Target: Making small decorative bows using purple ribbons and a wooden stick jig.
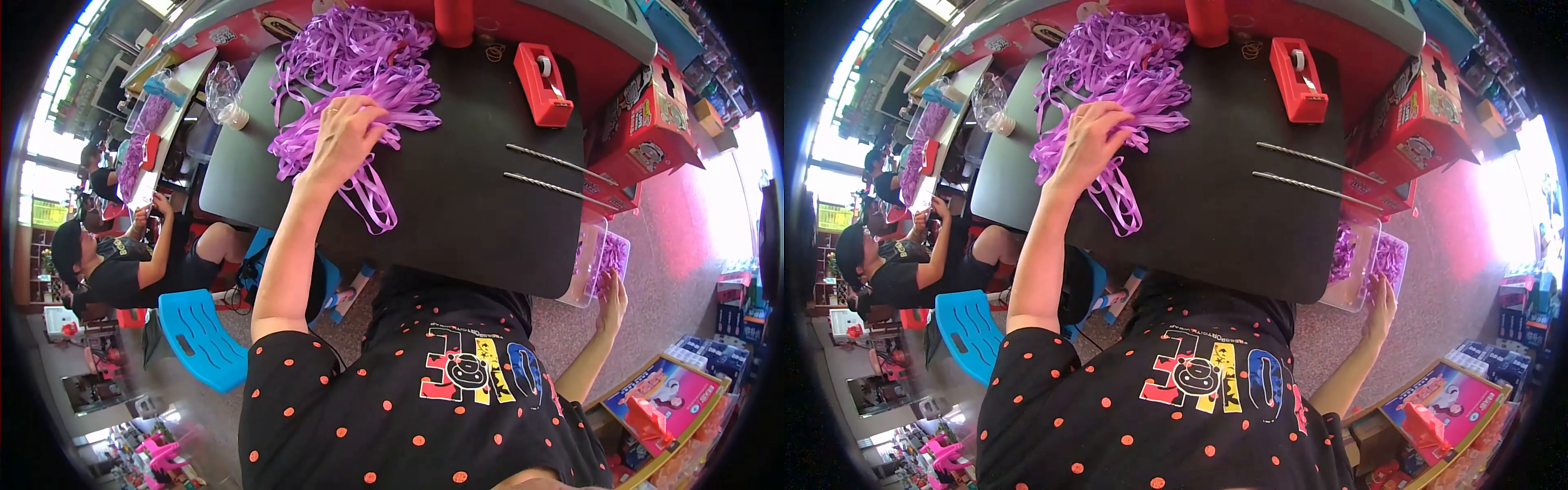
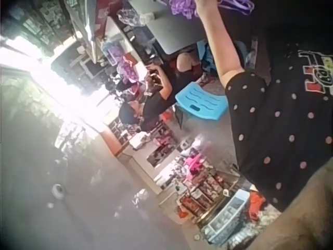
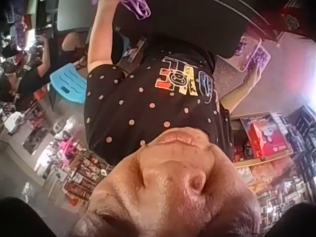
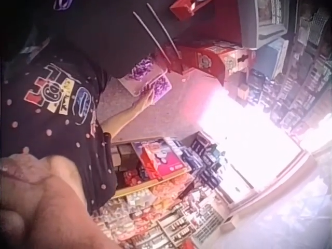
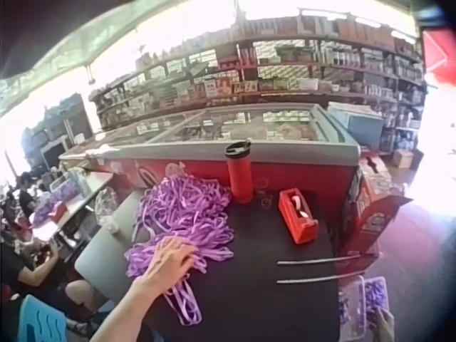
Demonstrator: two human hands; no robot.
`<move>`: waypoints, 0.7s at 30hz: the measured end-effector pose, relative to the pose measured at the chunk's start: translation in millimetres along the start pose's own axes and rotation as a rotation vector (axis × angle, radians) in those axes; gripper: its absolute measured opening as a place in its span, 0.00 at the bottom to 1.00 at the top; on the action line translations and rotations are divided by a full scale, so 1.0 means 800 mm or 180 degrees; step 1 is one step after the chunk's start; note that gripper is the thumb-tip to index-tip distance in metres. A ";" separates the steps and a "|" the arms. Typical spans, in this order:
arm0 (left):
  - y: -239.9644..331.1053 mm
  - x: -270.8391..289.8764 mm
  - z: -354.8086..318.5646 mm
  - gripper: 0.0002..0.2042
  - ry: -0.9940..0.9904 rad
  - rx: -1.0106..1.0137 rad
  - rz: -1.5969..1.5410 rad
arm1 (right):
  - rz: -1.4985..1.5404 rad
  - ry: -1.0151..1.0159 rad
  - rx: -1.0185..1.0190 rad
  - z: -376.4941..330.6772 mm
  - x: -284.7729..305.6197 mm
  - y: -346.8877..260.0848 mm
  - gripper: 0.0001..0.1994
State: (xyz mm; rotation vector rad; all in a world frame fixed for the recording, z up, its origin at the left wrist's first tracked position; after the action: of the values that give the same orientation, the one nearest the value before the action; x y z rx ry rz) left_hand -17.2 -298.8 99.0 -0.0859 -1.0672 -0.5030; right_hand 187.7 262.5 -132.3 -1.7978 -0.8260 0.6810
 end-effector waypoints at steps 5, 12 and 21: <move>-0.001 -0.024 -0.004 0.08 -0.0430 -0.0042 0.0358 | 0.0328 -0.0250 0.0083 -0.005 -0.007 0.015 0.18; -0.054 0.056 -0.013 0.05 0.0713 0.1477 -0.2089 | 0.0842 -0.0280 0.0550 -0.023 -0.009 -0.022 0.16; 0.000 0.261 0.006 0.07 0.1719 0.0427 -0.4163 | 0.1074 -0.0509 0.0930 -0.055 -0.068 -0.085 0.14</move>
State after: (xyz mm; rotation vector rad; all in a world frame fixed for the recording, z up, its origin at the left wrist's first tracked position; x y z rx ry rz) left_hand 59.0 -370.9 279.8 0.8785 -0.4944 -1.5144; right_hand 173.0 213.4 -49.7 -1.6425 -0.4956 1.1168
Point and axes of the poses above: each hand's wrist, its own z-axis towards the middle knuckle, its own x-axis out of the back of the hand, y = z × x, the point moved 7 cm from there along z, towards the middle knuckle, and after that the axes turned 6 degrees about z, right-handed, at the moved point
